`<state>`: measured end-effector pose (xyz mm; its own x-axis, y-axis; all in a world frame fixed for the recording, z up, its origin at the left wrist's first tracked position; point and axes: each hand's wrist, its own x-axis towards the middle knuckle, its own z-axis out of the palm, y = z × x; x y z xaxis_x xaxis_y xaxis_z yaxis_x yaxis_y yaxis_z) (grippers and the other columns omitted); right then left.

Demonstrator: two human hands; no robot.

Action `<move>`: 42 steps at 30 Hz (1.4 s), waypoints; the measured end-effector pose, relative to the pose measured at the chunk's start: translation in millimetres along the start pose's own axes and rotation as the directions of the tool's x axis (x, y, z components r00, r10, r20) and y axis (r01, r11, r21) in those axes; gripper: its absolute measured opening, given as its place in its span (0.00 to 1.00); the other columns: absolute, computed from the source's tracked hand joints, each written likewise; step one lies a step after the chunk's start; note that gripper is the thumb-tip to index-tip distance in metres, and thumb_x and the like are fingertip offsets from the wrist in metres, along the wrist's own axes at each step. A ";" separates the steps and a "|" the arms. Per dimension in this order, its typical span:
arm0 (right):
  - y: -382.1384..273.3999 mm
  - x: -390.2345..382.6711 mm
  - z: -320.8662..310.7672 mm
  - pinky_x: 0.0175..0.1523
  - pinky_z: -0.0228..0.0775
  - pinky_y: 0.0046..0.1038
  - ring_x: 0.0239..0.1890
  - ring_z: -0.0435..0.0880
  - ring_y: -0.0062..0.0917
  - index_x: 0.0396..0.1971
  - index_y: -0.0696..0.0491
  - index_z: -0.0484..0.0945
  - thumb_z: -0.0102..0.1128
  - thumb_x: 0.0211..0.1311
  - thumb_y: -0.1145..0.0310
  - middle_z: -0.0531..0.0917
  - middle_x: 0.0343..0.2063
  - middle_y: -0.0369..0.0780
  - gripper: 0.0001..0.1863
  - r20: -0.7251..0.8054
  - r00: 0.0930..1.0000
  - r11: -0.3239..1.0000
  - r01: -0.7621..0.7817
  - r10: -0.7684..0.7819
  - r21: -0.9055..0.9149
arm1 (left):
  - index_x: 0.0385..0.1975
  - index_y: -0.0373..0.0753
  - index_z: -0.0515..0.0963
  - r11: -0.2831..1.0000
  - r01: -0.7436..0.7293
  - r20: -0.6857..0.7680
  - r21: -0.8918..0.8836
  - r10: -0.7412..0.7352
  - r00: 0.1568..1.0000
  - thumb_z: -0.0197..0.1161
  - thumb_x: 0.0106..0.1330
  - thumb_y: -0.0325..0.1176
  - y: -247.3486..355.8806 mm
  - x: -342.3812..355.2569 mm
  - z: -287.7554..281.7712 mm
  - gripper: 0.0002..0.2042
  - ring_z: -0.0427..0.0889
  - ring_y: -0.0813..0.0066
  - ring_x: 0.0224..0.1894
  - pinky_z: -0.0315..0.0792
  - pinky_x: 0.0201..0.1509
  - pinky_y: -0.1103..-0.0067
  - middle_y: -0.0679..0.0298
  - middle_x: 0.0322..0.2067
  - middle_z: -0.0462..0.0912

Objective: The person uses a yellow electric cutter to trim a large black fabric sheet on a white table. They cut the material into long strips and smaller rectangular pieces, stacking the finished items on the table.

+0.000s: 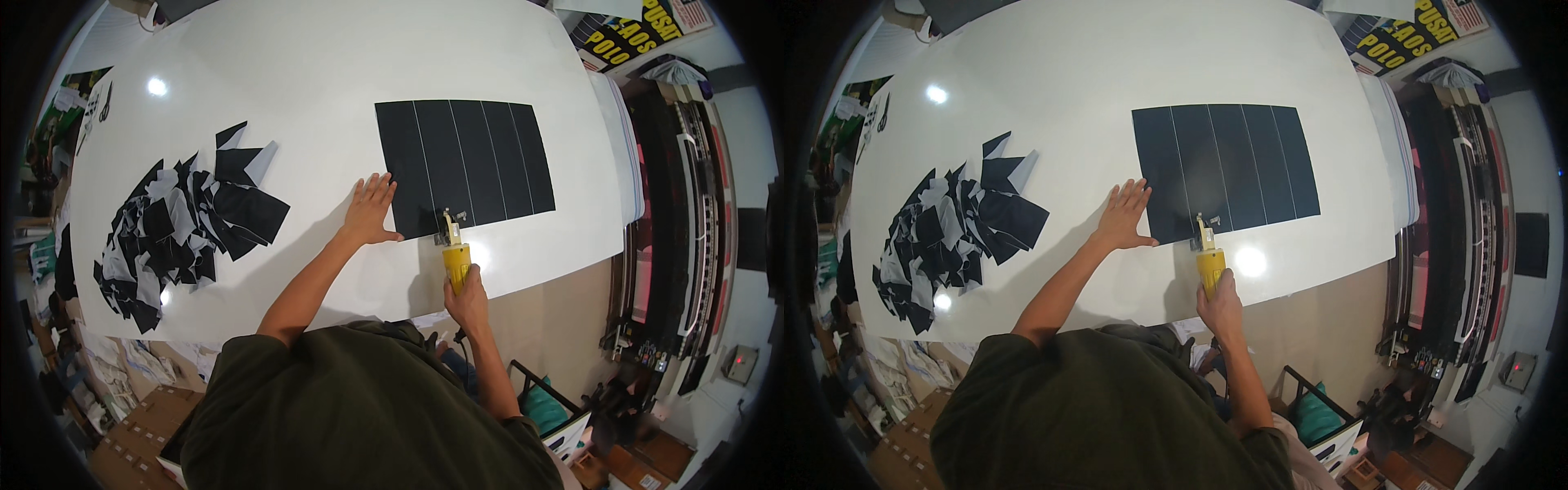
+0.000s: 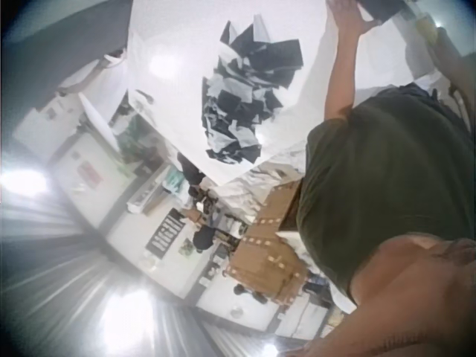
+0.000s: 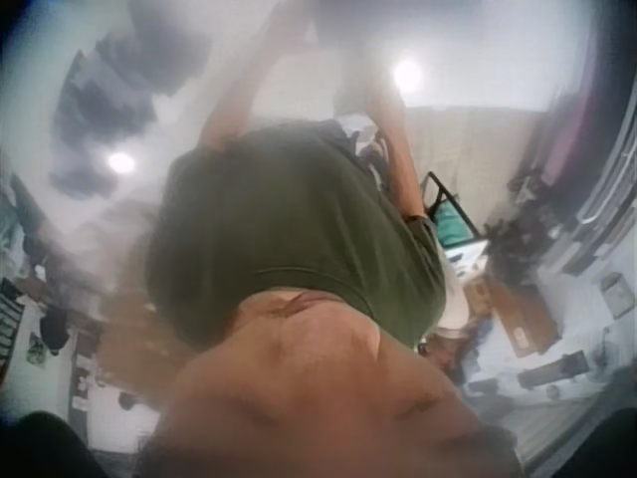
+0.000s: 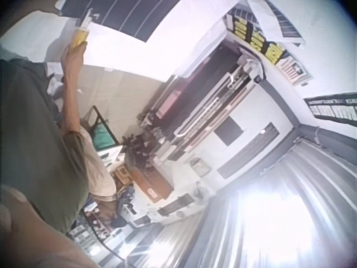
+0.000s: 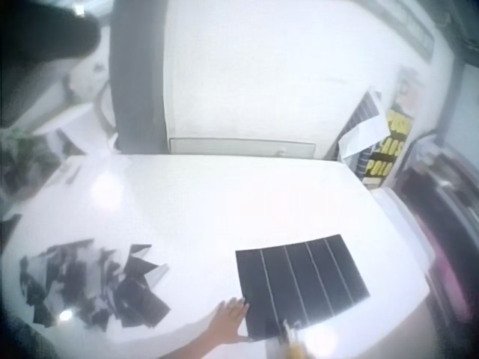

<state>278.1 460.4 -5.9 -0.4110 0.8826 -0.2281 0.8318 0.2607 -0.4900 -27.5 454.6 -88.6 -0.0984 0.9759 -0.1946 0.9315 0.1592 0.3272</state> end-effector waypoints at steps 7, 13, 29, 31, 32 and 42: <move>-17.8 40.3 1.6 0.43 0.79 0.52 0.40 0.84 0.64 0.49 0.62 0.62 0.65 0.68 0.64 0.82 0.38 0.65 0.23 -0.007 0.999 0.999 0.035 -0.035 -0.023 | 0.80 0.37 0.51 1.000 0.009 0.007 0.003 -0.009 1.000 0.72 0.48 0.74 -0.2 -1.0 2.0 0.65 0.39 0.52 0.83 0.34 0.84 0.51 0.54 0.82 0.44; -32.3 83.6 3.4 0.42 0.80 0.52 0.39 0.85 0.64 0.48 0.62 0.62 0.65 0.68 0.61 0.83 0.37 0.66 0.24 -0.026 0.998 0.997 0.064 -0.065 -0.051 | 0.80 0.36 0.52 1.000 0.002 -0.003 -0.002 -0.002 1.000 0.72 0.48 0.73 -0.4 -1.8 -0.7 0.65 0.41 0.50 0.83 0.36 0.84 0.50 0.53 0.81 0.45; -84.8 186.6 0.6 0.51 0.78 0.52 0.46 0.85 0.61 0.52 0.62 0.63 0.66 0.66 0.58 0.82 0.44 0.64 0.28 0.025 0.999 0.995 0.036 -0.034 -0.093 | 0.78 0.35 0.56 0.997 -0.022 -0.103 -0.069 0.015 0.995 0.76 0.45 0.69 -3.0 -6.9 0.8 0.64 0.44 0.48 0.82 0.39 0.83 0.48 0.51 0.80 0.49; -88.9 199.2 1.6 0.49 0.79 0.52 0.45 0.85 0.62 0.51 0.61 0.63 0.66 0.66 0.57 0.83 0.43 0.64 0.28 0.012 0.998 0.994 0.057 -0.056 -0.098 | 0.78 0.35 0.57 0.998 -0.021 -0.119 -0.060 0.013 0.993 0.76 0.44 0.69 -3.3 -6.8 2.6 0.64 0.45 0.49 0.82 0.39 0.83 0.49 0.52 0.80 0.50; -90.5 205.3 2.0 0.48 0.80 0.52 0.44 0.85 0.62 0.50 0.61 0.63 0.66 0.66 0.57 0.84 0.41 0.65 0.27 -0.001 0.997 0.992 0.079 -0.080 -0.099 | 0.78 0.36 0.57 0.999 -0.017 -0.130 -0.045 0.011 0.992 0.76 0.43 0.70 -2.9 -6.6 3.5 0.64 0.46 0.50 0.82 0.39 0.83 0.50 0.52 0.80 0.51; -118.0 259.9 2.6 0.50 0.81 0.52 0.45 0.86 0.64 0.49 0.61 0.62 0.67 0.65 0.55 0.84 0.42 0.66 0.29 -0.040 0.993 0.989 0.111 -0.116 -0.097 | 0.76 0.34 0.60 0.998 -0.024 -0.167 -0.056 0.015 0.986 0.78 0.41 0.69 -3.8 -8.1 0.7 0.64 0.48 0.50 0.81 0.40 0.83 0.50 0.52 0.79 0.54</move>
<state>72.2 658.0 -9.5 -0.4893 0.8614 -0.1365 0.8131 0.3940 -0.4285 -30.0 446.0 -88.9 -0.1417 0.9894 -0.0327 0.9127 0.1433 0.3827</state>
